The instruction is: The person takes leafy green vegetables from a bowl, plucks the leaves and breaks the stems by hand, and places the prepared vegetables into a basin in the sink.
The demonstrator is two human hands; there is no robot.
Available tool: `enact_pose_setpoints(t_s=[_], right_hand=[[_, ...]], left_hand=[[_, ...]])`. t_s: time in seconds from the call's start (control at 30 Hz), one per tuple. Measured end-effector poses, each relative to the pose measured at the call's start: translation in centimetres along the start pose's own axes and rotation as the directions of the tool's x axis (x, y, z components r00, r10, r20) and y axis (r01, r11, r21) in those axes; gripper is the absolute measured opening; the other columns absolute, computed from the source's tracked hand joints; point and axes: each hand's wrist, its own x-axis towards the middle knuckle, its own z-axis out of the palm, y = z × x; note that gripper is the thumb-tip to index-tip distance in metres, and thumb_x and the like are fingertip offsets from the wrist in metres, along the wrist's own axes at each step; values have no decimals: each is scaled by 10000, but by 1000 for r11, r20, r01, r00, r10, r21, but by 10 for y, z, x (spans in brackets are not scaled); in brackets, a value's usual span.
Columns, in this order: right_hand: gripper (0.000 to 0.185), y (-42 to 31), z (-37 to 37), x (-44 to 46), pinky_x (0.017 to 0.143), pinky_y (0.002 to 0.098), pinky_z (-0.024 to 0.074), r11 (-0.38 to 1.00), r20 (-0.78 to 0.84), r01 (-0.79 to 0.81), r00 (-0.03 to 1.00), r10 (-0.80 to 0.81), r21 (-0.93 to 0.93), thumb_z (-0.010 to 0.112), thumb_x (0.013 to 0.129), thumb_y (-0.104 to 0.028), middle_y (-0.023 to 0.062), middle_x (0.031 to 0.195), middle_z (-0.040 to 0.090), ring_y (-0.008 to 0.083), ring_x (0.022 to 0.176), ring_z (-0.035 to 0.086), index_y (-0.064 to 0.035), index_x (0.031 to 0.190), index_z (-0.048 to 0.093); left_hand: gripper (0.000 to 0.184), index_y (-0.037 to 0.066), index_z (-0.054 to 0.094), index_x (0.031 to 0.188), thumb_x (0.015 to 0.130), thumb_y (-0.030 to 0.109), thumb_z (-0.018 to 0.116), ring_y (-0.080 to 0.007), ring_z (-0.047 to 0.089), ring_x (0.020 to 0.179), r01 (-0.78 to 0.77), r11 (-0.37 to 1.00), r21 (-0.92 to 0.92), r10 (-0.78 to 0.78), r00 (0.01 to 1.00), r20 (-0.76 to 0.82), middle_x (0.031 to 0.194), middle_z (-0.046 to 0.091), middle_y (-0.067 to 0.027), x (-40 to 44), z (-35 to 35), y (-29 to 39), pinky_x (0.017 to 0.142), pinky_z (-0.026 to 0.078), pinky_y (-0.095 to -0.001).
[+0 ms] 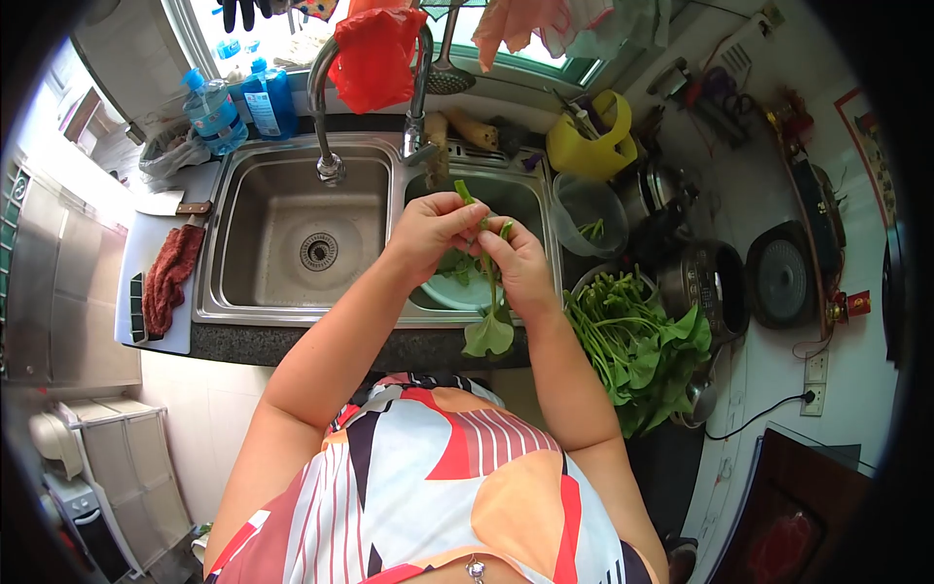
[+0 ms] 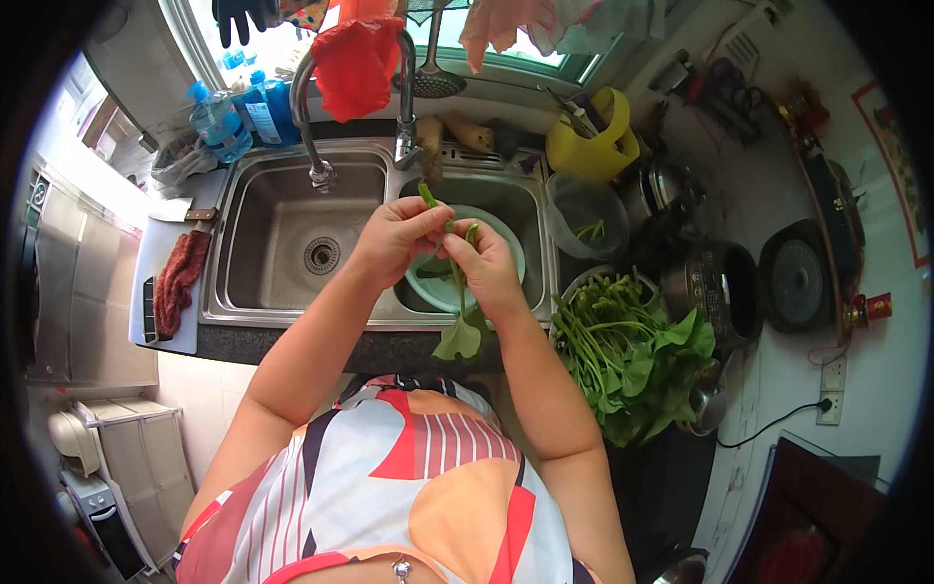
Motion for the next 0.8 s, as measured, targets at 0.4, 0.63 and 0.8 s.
enact_pose_setpoints(t_s=[0.4,0.63,0.8], right_hand=[[46,14,-11,1,429,192,325,990,-309,71,950,-30,122,548,791,-105,-20,618,514,37,499,425,-72,768,570],[103,4,-47,-14,349,196,247,776,-245,-59,931,269,628,510,794,-142,-27,562,442,64,420,362,-102,699,509],[111,-6,-98,-37,369,195,241,656,-322,61,902,286,753,496,802,-183,-24,569,406,70,445,343,-92,742,476]], left_hand=[[146,26,599,868,832,166,620,-101,554,634,-99,994,-41,94,989,-113,744,600,-28,14,29,-33,592,450,-231],[136,28,584,885,847,158,596,-124,555,601,21,974,-225,-9,998,57,728,582,-43,32,59,-62,570,454,-244],[153,34,597,882,838,180,612,-93,540,634,9,985,-173,27,978,207,725,568,-4,47,89,-66,571,442,-223]])
